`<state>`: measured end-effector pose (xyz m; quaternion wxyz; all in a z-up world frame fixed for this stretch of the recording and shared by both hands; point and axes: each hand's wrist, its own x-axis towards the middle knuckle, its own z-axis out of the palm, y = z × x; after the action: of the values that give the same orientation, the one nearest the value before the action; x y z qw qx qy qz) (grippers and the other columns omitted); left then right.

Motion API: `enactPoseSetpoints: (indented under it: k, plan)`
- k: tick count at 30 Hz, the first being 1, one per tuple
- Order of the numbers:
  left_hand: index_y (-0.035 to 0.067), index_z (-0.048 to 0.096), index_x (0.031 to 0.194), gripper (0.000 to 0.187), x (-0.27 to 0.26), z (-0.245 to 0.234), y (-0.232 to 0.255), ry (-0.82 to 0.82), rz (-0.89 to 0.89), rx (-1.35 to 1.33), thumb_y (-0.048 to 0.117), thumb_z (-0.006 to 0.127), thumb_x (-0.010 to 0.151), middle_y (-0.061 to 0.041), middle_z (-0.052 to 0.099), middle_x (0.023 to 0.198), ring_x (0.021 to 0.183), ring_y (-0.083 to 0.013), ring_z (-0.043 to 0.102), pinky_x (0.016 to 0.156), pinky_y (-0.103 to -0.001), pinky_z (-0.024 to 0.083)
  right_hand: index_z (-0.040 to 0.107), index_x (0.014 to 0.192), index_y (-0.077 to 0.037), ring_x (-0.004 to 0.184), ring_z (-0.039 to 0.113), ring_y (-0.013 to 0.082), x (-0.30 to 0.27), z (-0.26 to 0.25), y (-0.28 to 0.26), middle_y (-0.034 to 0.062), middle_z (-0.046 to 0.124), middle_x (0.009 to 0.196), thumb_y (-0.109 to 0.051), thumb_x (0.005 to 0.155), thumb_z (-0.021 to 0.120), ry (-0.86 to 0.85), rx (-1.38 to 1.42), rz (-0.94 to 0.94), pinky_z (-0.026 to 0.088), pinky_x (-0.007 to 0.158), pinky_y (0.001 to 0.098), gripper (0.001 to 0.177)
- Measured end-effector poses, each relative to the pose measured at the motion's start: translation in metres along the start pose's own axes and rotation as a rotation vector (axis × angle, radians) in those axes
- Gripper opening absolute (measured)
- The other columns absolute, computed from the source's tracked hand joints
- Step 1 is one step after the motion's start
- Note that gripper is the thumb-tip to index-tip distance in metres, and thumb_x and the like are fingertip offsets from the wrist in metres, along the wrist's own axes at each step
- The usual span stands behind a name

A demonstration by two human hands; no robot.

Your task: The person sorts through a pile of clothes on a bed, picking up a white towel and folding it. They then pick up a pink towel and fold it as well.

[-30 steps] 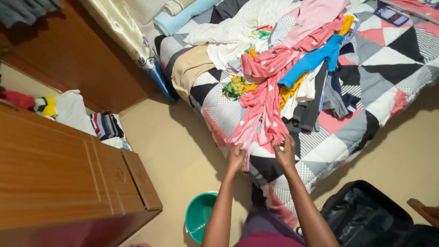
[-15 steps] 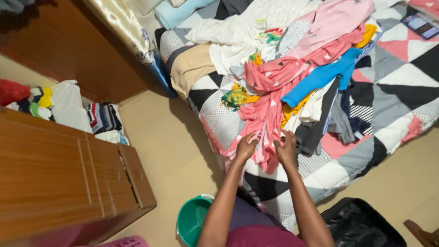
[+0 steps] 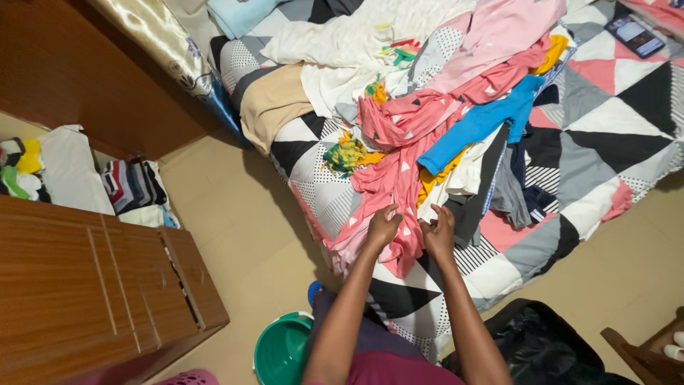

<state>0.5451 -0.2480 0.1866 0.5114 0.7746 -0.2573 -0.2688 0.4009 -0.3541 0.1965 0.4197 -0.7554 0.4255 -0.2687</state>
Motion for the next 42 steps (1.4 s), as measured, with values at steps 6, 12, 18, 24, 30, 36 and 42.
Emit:
enactPoseSetpoints:
  k: [6, 12, 18, 24, 30, 36, 42]
  plan:
    - [0.007, 0.067, 0.13, 0.049, 0.001, -0.014, -0.006, -0.006, -0.145, -0.043, 0.03, 0.066, 0.087, -0.021, 0.071, 0.124, 0.115, -0.033, 0.07, 0.098, -0.039, 0.054, 0.056, 0.14, -0.008, 0.094, 0.069, 0.026, 0.002, 0.017, 0.012, 0.0227, 0.042, 0.151, -0.015, 0.085, 0.073, -0.06, -0.044, -0.01, 0.055, 0.091, 0.0376, 0.058]
    - [0.005, 0.069, 0.127, 0.048, 0.009, -0.019, -0.039, 0.069, -0.074, -0.009, 0.031, 0.068, 0.087, -0.022, 0.069, 0.127, 0.12, -0.0361, 0.066, 0.101, -0.041, 0.05, 0.058, 0.143, -0.008, 0.115, 0.065, 0.0278, 0.019, 0.027, 0.03, 0.0158, 0.047, 0.148, -0.01, 0.091, 0.071, -0.014, -0.087, -0.169, 0.059, 0.09, 0.0334, 0.054]
    - [0.004, 0.068, 0.128, 0.05, 0.022, -0.018, -0.043, 0.075, -0.085, -0.031, 0.033, 0.068, 0.087, -0.024, 0.069, 0.125, 0.119, -0.0363, 0.067, 0.101, -0.041, 0.052, 0.055, 0.143, -0.005, 0.105, 0.065, 0.0256, 0.029, 0.025, 0.026, 0.0185, 0.041, 0.151, -0.005, 0.09, 0.068, -0.078, 0.036, 0.003, 0.056, 0.087, 0.0356, 0.055]
    - [0.006, 0.068, 0.129, 0.051, 0.026, -0.02, -0.017, 0.003, -0.137, -0.001, 0.035, 0.066, 0.087, -0.022, 0.07, 0.124, 0.116, -0.0352, 0.069, 0.1, -0.041, 0.052, 0.055, 0.142, -0.006, 0.105, 0.064, 0.026, 0.031, 0.033, 0.026, 0.019, 0.039, 0.152, -0.009, 0.088, 0.074, -0.061, 0.024, 0.012, 0.055, 0.089, 0.0361, 0.057]
    - [0.005, 0.069, 0.129, 0.05, 0.032, -0.02, -0.003, 0.015, -0.027, -0.001, 0.034, 0.067, 0.087, -0.021, 0.07, 0.127, 0.119, -0.035, 0.066, 0.101, -0.041, 0.05, 0.055, 0.143, -0.006, 0.106, 0.064, 0.0264, 0.028, 0.036, 0.014, 0.0186, 0.041, 0.15, -0.01, 0.087, 0.074, -0.027, 0.036, 0.021, 0.055, 0.09, 0.0367, 0.058]
    - [0.01, 0.066, 0.134, 0.053, 0.023, -0.047, 0.002, -0.068, -0.249, -0.097, 0.035, 0.065, 0.087, -0.019, 0.069, 0.127, 0.111, -0.0369, 0.071, 0.098, -0.04, 0.053, 0.056, 0.141, -0.006, 0.103, 0.066, 0.0266, 0.025, 0.044, -0.013, 0.0183, 0.052, 0.141, -0.015, 0.087, 0.073, -0.012, 0.03, 0.06, 0.055, 0.089, 0.0376, 0.057]
    - [0.007, 0.067, 0.131, 0.05, 0.019, -0.084, -0.05, -0.011, -0.161, -0.041, 0.033, 0.068, 0.088, -0.016, 0.069, 0.131, 0.124, -0.0294, 0.064, 0.103, -0.037, 0.049, 0.061, 0.136, -0.008, 0.105, 0.069, 0.0221, 0.015, 0.071, -0.04, 0.0124, 0.07, 0.124, -0.019, 0.09, 0.071, -0.146, 0.066, 0.066, 0.054, 0.09, 0.036, 0.049]
